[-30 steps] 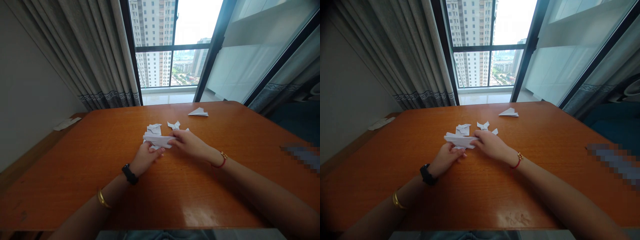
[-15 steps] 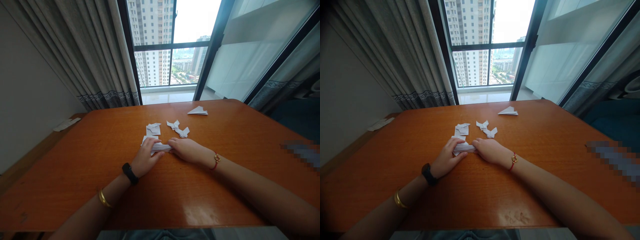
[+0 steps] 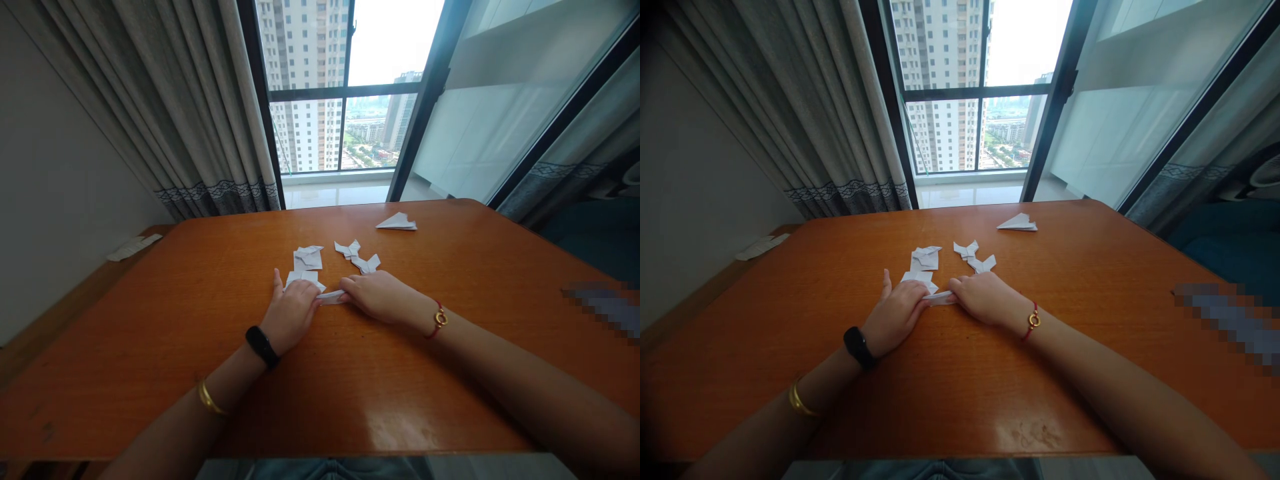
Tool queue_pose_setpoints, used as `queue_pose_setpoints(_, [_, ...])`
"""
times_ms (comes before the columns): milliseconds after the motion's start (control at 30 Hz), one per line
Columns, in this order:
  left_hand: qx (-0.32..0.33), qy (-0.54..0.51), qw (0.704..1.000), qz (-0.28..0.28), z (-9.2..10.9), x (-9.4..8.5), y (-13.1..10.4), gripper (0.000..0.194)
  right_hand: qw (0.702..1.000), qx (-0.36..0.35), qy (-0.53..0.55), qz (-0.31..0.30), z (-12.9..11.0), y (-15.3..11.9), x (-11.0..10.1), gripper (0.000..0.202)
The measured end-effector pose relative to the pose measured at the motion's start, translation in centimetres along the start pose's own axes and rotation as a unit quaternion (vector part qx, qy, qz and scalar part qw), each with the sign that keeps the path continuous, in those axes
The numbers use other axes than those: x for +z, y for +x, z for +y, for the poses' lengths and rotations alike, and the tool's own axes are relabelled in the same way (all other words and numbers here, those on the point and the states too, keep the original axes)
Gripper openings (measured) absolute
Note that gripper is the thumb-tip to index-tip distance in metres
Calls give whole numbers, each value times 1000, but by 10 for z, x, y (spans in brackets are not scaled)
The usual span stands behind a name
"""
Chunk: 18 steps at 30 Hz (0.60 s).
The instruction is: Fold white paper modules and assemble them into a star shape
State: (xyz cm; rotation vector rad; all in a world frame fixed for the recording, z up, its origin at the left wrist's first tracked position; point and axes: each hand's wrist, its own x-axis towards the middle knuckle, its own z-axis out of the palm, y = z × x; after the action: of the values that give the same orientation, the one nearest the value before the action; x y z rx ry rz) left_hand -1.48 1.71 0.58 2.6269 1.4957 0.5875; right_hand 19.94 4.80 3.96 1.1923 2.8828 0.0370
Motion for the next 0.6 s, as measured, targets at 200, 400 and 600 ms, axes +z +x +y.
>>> queue_pose_setpoints(200, [-18, -7, 1000, 3, 0, -4, 1, 17, 1000, -9, -2, 2, 1, 1, 3, 22])
queue_pose_setpoints(400, [-1, -12, 1000, 16, 2, -7, 0, 19, 993, -45, -31, 101, -6, 5, 0, 25])
queue_pose_setpoints(600, [-21, -105, 994, -3, 6, -12, -1, 20, 988, -7, 138, 72, 2, 1, -13, 17])
